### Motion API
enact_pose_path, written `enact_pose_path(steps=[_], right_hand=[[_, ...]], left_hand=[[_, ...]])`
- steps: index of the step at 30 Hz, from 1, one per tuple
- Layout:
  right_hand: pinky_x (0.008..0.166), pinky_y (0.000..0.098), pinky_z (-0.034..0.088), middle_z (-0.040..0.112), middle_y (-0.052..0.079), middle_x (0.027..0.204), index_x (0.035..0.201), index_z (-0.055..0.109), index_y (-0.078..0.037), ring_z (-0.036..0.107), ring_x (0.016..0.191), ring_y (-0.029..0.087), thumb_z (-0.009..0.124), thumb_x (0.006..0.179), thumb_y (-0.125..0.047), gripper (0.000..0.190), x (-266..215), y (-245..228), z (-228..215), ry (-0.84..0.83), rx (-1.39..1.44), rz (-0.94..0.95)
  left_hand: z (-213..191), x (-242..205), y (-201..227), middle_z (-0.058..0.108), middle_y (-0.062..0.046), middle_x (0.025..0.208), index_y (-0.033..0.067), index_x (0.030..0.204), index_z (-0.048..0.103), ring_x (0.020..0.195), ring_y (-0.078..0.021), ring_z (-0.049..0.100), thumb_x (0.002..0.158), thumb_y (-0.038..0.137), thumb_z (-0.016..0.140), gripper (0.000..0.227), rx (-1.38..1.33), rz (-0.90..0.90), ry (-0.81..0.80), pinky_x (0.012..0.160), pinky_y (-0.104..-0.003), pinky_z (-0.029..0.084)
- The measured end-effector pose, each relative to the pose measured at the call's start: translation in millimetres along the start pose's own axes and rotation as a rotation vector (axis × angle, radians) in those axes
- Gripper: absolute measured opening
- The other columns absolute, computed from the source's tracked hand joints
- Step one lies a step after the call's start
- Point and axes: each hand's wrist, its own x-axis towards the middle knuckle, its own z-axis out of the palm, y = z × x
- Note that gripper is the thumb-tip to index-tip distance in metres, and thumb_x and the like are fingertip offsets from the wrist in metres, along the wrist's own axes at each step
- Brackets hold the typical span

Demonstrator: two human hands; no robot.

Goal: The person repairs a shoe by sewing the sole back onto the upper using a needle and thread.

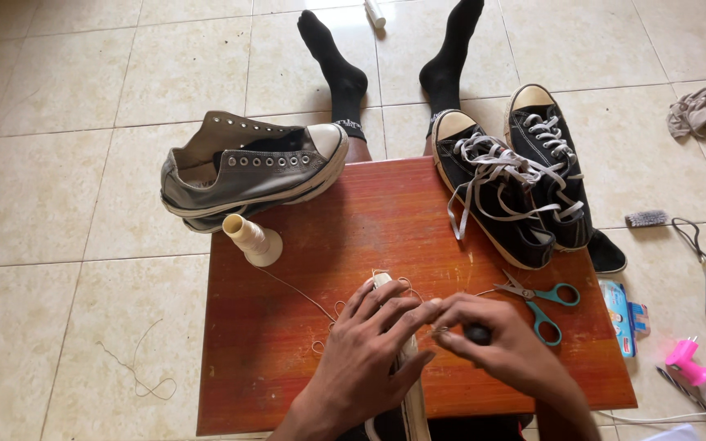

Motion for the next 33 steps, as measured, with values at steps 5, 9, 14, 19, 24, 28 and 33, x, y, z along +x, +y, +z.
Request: enact_pose_path(steps=[5, 9, 14, 19, 24, 28, 33], right_hand=[[0.038, 0.0209, 0.046, 0.080, 0.012, 0.096, 0.079, 0.076, -0.004, 0.055, 0.051, 0.010, 0.073, 0.089, -0.018, 0.018, -11, -20, -27, 0.019, 0.228, 0.077], [0.039, 0.0211, 0.042, 0.073, 0.021, 0.091, 0.083, 0.074, -0.001, 0.046, 0.048, 0.011, 0.074, 0.090, -0.020, 0.021, -15, -22, -32, 0.028, 0.437, -0.014], [0.038, 0.0208, 0.040, 0.068, 0.023, 0.090, 0.086, 0.068, 0.003, 0.039, 0.040, 0.008, 0.068, 0.095, -0.017, 0.023, -13, -9, -31, 0.153, 0.606, -0.097], [0.039, 0.0214, 0.039, 0.065, 0.021, 0.092, 0.091, 0.066, 0.002, 0.039, 0.041, 0.009, 0.064, 0.098, -0.011, 0.015, -11, 7, -30, 0.239, 0.663, -0.082], [0.040, 0.0210, 0.036, 0.064, 0.017, 0.091, 0.093, 0.065, 0.000, 0.036, 0.043, 0.007, 0.061, 0.100, -0.013, 0.015, -7, 17, -32, 0.375, 0.802, -0.158], [0.038, 0.0210, 0.033, 0.068, 0.014, 0.087, 0.087, 0.064, -0.001, 0.036, 0.039, 0.006, 0.058, 0.099, -0.011, 0.017, 2, 23, -22, 0.566, 0.673, -0.032], [0.044, 0.0274, 0.042, 0.055, 0.007, 0.063, 0.095, 0.075, -0.005, 0.047, 0.052, 0.013, 0.072, 0.098, -0.014, 0.010, 3, 21, -7, 0.579, -0.060, 0.445]], left_hand=[[-1, -8, 0, 0.064, -0.009, 0.118, 0.0097, 0.134, 0.061, 0.127, -0.0350, 0.054, 0.092, 0.029, 0.072, 0.047, -0.039, -0.046, 0.010, 0.110, -0.054, 0.040], [5, -8, -1, 0.063, -0.006, 0.102, 0.0117, 0.114, 0.069, 0.119, -0.0339, 0.058, 0.090, 0.028, 0.077, 0.030, -0.093, -0.065, 0.138, 0.102, -0.047, 0.047], [7, -13, -4, 0.061, -0.005, 0.099, 0.0136, 0.095, 0.070, 0.118, -0.0336, 0.059, 0.091, 0.020, 0.077, 0.011, -0.184, -0.074, 0.193, 0.103, -0.047, 0.048], [7, -16, -10, 0.061, -0.006, 0.097, 0.0122, 0.091, 0.068, 0.119, -0.0343, 0.058, 0.093, 0.015, 0.075, 0.008, -0.248, -0.083, 0.220, 0.110, -0.048, 0.047], [8, -19, -13, 0.063, -0.006, 0.099, 0.0101, 0.090, 0.071, 0.119, -0.0349, 0.058, 0.093, 0.016, 0.074, 0.007, -0.327, -0.115, 0.262, 0.112, -0.049, 0.046], [11, -23, -13, 0.065, -0.006, 0.098, 0.0093, 0.089, 0.069, 0.122, -0.0356, 0.059, 0.096, 0.017, 0.070, 0.010, -0.413, -0.152, 0.305, 0.110, -0.048, 0.046], [15, -25, -16, 0.068, -0.002, 0.097, 0.0089, 0.092, 0.070, 0.124, -0.0304, 0.058, 0.099, 0.018, 0.064, 0.013, -0.530, -0.195, 0.342, 0.113, -0.046, 0.041]])
